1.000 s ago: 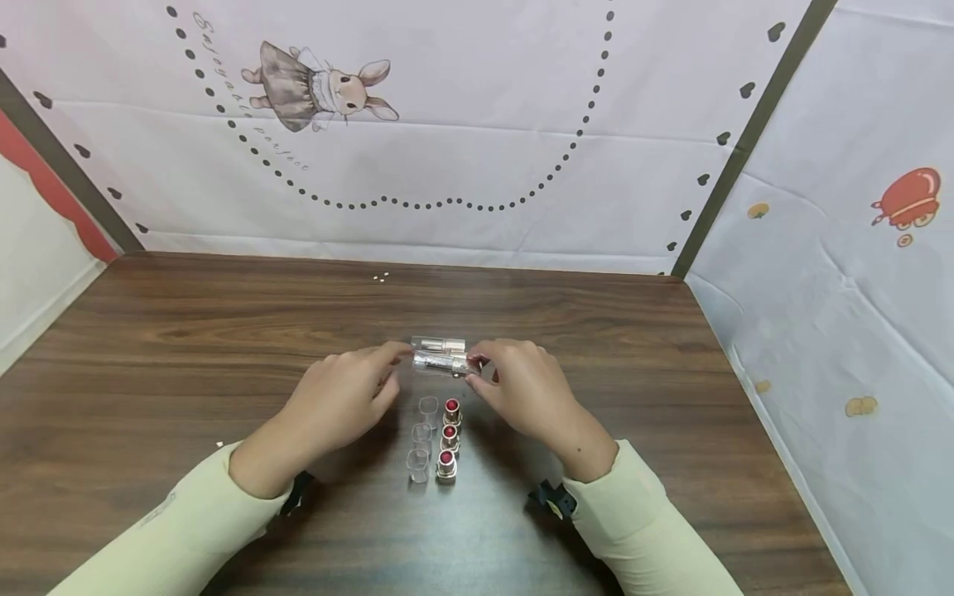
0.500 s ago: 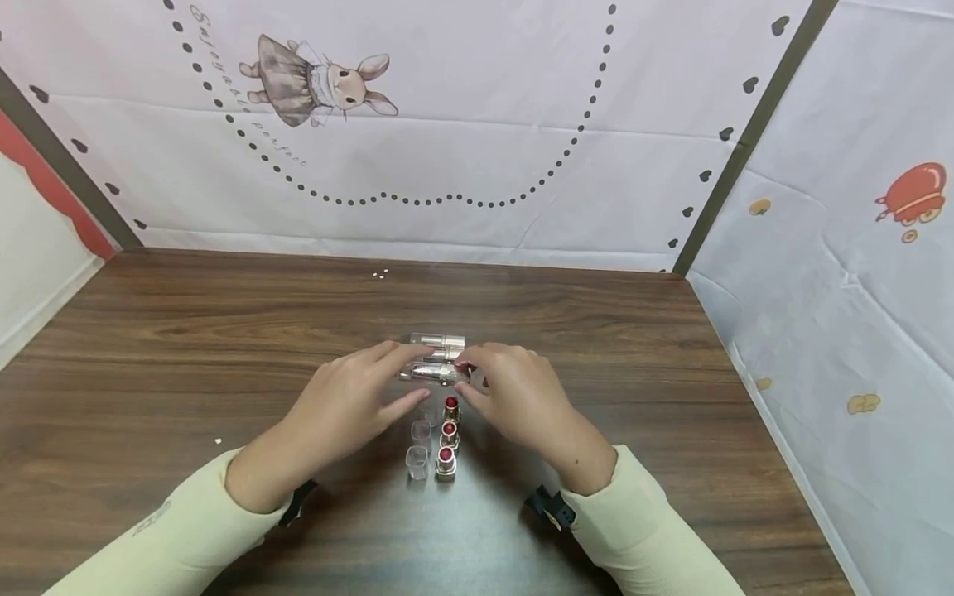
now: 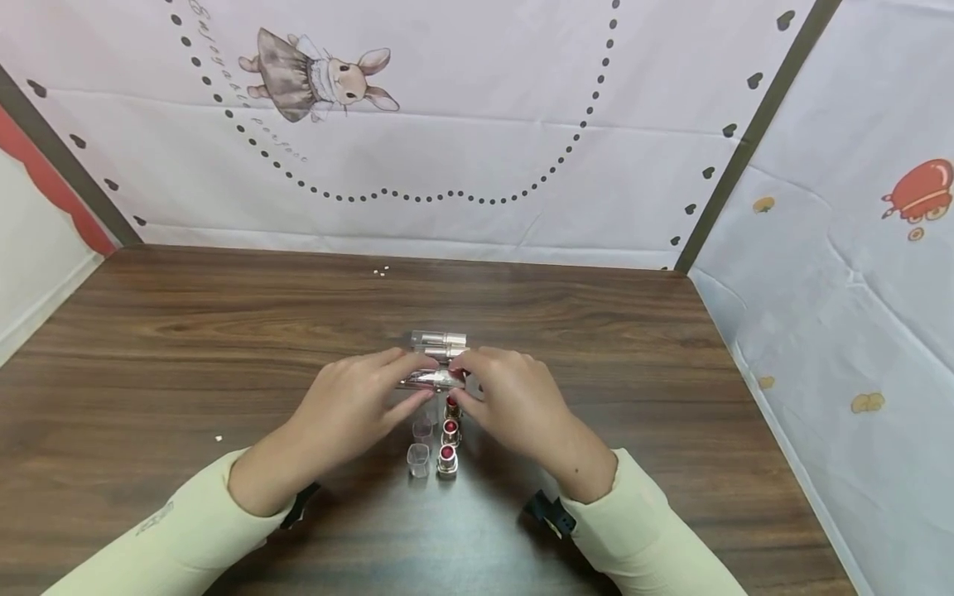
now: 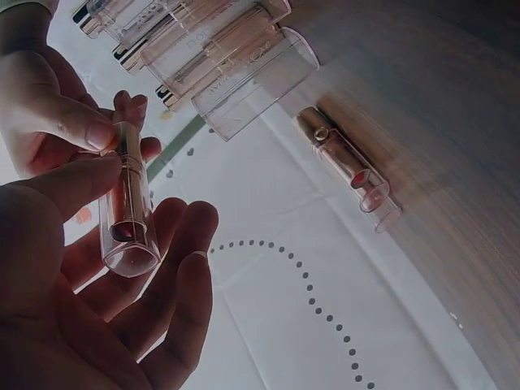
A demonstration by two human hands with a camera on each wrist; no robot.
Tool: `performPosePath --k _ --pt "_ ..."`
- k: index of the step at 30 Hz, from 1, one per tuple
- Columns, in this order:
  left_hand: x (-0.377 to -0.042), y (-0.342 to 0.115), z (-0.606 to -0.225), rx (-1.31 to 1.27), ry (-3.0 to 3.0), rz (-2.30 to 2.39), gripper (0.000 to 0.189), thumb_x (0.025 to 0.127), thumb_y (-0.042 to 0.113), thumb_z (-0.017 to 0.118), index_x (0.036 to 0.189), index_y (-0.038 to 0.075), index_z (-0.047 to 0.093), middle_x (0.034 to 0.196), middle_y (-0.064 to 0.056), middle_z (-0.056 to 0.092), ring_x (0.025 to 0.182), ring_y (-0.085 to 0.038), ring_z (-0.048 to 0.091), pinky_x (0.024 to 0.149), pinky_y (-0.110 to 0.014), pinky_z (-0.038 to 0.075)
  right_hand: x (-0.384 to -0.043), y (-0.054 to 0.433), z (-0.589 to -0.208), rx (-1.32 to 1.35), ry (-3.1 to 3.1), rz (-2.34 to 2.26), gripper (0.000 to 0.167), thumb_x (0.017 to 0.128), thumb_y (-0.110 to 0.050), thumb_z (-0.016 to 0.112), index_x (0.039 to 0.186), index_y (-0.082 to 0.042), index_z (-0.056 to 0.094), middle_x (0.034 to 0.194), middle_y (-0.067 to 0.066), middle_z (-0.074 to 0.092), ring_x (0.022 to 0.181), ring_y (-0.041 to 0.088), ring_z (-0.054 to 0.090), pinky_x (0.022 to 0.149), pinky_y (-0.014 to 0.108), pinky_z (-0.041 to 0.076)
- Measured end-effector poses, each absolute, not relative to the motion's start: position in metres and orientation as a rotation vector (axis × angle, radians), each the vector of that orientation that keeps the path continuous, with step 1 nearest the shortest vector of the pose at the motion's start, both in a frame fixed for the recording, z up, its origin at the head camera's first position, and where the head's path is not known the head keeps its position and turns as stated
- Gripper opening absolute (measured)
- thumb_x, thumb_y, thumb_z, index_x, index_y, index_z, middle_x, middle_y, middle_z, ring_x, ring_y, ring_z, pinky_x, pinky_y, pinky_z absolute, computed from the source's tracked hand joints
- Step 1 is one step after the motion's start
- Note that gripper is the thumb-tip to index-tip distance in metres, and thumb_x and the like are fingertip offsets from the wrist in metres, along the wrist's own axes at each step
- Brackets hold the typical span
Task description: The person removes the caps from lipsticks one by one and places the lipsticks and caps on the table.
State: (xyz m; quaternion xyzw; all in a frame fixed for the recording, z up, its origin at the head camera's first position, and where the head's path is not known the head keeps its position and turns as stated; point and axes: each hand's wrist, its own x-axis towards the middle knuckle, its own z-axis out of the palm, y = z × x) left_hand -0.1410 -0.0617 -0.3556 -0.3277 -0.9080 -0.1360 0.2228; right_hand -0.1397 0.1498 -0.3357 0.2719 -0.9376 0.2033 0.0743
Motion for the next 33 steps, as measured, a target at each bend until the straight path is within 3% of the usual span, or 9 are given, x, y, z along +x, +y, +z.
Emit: performPosePath --k 7,14,27,33 --pt "-0.1408 -0.0618 -0.3545 -0.906 -2.517 -0.377 0.029 0.086 0.032 0.079 0.110 0.019 0.071 0.081 0.004 0.066 0.058 -0.015 0.060 0.053 -0.033 0.050 -0.1391 0.1476 -0.3363 0.796 -2.849 0.625 0.022 0.086 -0.020 0.079 0.107 -0.015 0.072 0.093 -0.004 0.075 0.074 0.009 0.068 0.062 0.022 0.052" --pt "-0.1407 -0.0623 -0.3543 -0.903 -2.521 -0.374 0.028 0.085 0.033 0.079 0.108 0.020 0.070 0.083 0.004 0.070 0.062 -0.017 0.064 0.054 -0.035 0.051 -0.1400 0.1460 -0.3381 0.841 -2.800 0.616 0.028 0.085 -0.021 0.080 0.111 -0.016 0.072 0.092 -0.005 0.074 0.071 0.009 0.066 0.061 0.022 0.050" --pt "-0.1401 -0.0609 -0.3541 -0.896 -2.536 -0.369 0.026 0.086 0.032 0.079 0.108 0.021 0.071 0.084 0.005 0.071 0.062 -0.014 0.065 0.054 -0.033 0.051 -0.1411 0.1460 -0.3420 0.855 -2.761 0.514 0.023 0.087 -0.027 0.078 0.107 -0.016 0.075 0.093 -0.005 0.074 0.067 0.003 0.060 0.061 0.024 0.049" --pt "-0.1390 -0.0603 -0.3550 -0.890 -2.550 -0.369 0.026 0.086 0.033 0.078 0.108 0.020 0.072 0.084 0.004 0.072 0.063 -0.015 0.066 0.054 -0.034 0.052 -0.1405 0.1465 -0.3430 0.849 -2.772 0.529 0.021 0.088 -0.027 0.078 0.106 -0.017 0.074 0.093 -0.005 0.074 0.067 0.007 0.062 0.061 0.025 0.049"
